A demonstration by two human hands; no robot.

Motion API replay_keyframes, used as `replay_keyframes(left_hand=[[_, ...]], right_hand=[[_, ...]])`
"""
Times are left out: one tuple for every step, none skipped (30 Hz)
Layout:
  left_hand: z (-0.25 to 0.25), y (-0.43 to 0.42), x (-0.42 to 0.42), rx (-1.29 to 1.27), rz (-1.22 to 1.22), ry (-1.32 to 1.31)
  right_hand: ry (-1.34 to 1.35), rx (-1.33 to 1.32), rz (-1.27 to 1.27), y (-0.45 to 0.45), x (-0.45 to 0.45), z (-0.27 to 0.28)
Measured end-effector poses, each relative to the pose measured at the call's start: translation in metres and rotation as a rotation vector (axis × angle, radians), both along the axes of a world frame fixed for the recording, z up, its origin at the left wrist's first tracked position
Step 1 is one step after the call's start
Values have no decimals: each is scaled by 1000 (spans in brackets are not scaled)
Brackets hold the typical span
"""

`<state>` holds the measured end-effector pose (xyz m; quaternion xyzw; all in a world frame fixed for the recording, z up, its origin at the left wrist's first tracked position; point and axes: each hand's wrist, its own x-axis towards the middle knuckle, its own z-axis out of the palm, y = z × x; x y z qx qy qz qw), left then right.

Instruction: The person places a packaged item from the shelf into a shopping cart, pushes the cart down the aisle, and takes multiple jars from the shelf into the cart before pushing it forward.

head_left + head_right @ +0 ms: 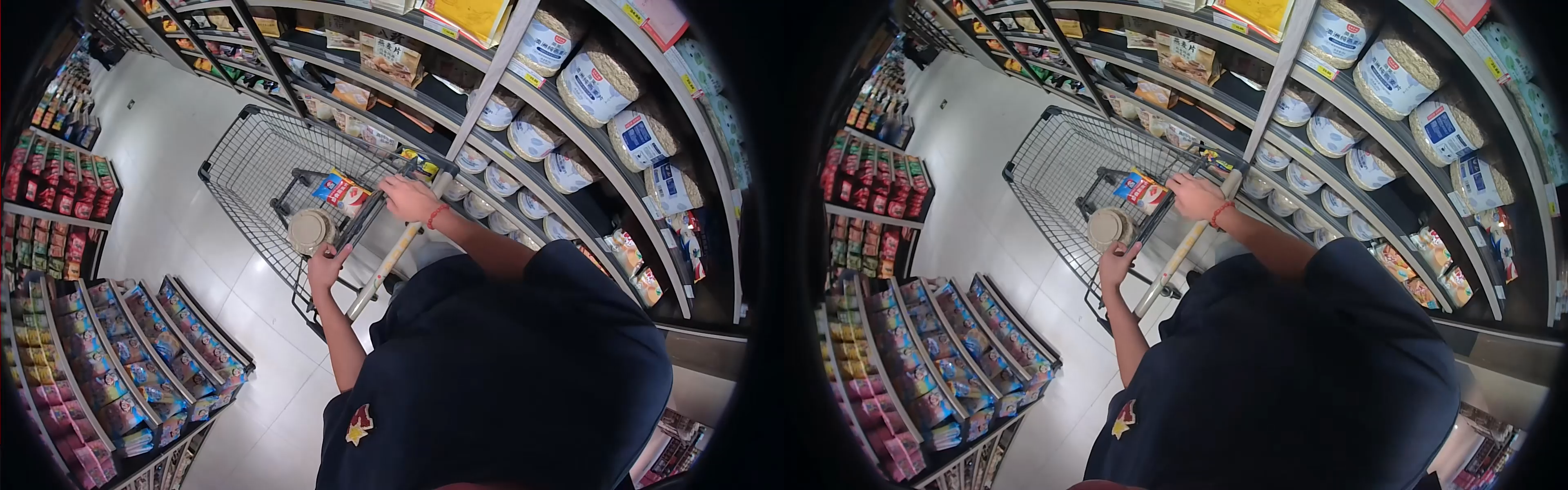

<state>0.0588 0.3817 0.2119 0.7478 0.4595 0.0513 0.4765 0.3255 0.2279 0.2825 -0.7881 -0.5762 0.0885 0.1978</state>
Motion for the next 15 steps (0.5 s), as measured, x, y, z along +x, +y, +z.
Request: replay_keyframes(left_hand=[[2, 5, 1, -10, 6, -19], [5, 11, 1, -5, 10, -25], [8, 16, 2, 2, -1, -15], [9, 18, 5, 7, -12, -5], [10, 22, 7, 8, -9, -13], [12, 26, 7, 26, -10, 14], [11, 29, 6, 44, -11, 44], [10, 32, 7, 43, -9, 47], [9, 34, 5, 50, -17, 41], [11, 37, 7, 58, -26, 33], [11, 36, 9, 58, -27, 33], [11, 36, 8, 64, -27, 34], [11, 36, 7, 71, -26, 37], [11, 37, 8, 68, -27, 38], [9, 37, 10, 71, -26, 40]], right_hand=[[-32, -18, -19, 6, -1, 3], [-38, -12, -14, 12, -1, 3], [-28, -5, -9, 17, -1, 2], [-18, 0, -4, 20, 2, 0], [-27, 1, -2, 24, 4, -2], [-21, -7, 2, 27, 5, -5], [-14, -16, 5, 31, 4, -4], [-10, -17, 7, 32, 4, -5], [20, -42, -10, 33, 3, -5], [48, -67, -28, 34, 2, -2], [48, -67, -30, 34, 4, -2], [32, -42, -27, 33, 3, -2], [18, -17, -24, 34, 2, -1], [19, -19, -25, 34, 1, 1], [11, -35, -29, 34, 4, 1]])
